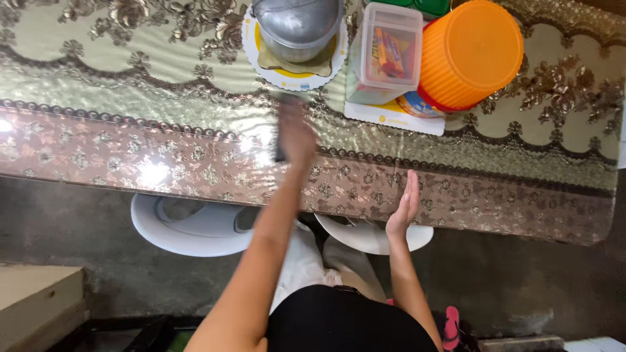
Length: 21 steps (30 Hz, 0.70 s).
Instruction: The person wipes a table covered with a floral tablecloth using a cloth. They move various items, including a metal pot, a plastic container, and an orange bowl, to clean the surface underneath them.
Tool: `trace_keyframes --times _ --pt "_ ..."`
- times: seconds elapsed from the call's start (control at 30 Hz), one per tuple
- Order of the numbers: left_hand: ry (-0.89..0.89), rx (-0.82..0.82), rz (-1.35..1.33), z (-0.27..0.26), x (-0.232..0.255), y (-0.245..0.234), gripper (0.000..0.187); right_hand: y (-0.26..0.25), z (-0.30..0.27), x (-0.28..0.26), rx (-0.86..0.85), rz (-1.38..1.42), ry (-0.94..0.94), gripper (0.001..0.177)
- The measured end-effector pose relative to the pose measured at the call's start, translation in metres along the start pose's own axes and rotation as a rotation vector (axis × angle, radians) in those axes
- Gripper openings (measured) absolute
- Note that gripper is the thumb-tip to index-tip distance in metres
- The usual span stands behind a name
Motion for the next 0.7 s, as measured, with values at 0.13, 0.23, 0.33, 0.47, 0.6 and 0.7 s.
trace_keyframes --times 0.13,0.23,0.33,0.47,0.6,0.7 --pt "0.474 0.274 -0.317 -0.096 0.082 -0.021 0.076 0.017 0.002 0.000 -0.028 -0.018 -0.022 0.063" --pt "0.602 0.210 -0.480 -0.113 0.038 -0.021 0.071 0.036 0.011 -0.008 -0.061 -0.007 -0.047 0.064" --pt "0.359 0.674 -0.972 -0.099 -0.122 0.009 0.040 0.054 0.014 -0.016 -0.101 0.027 -0.037 0.065" --pt "-0.233 0.631 -0.351 -0.094 -0.310 0.041 0.057 0.071 0.010 -0.024 -0.184 0.029 -0.066 0.065" --pt "-0.473 0.468 -0.562 -0.102 -0.322 0.041 0.068 0.074 0.005 -0.028 -0.213 0.043 -0.063 0.068" --pt "-0.376 0.420 -0.477 -0.100 -0.248 0.057 0.064 0.074 -0.003 -0.028 -0.225 0.013 -0.068 0.069"
Point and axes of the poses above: each hand's wrist, its own z-axis towards the middle knuckle, its own y-axis out of the palm, x = y × z, the point moved 4 cm from there along z, towards the middle knuckle
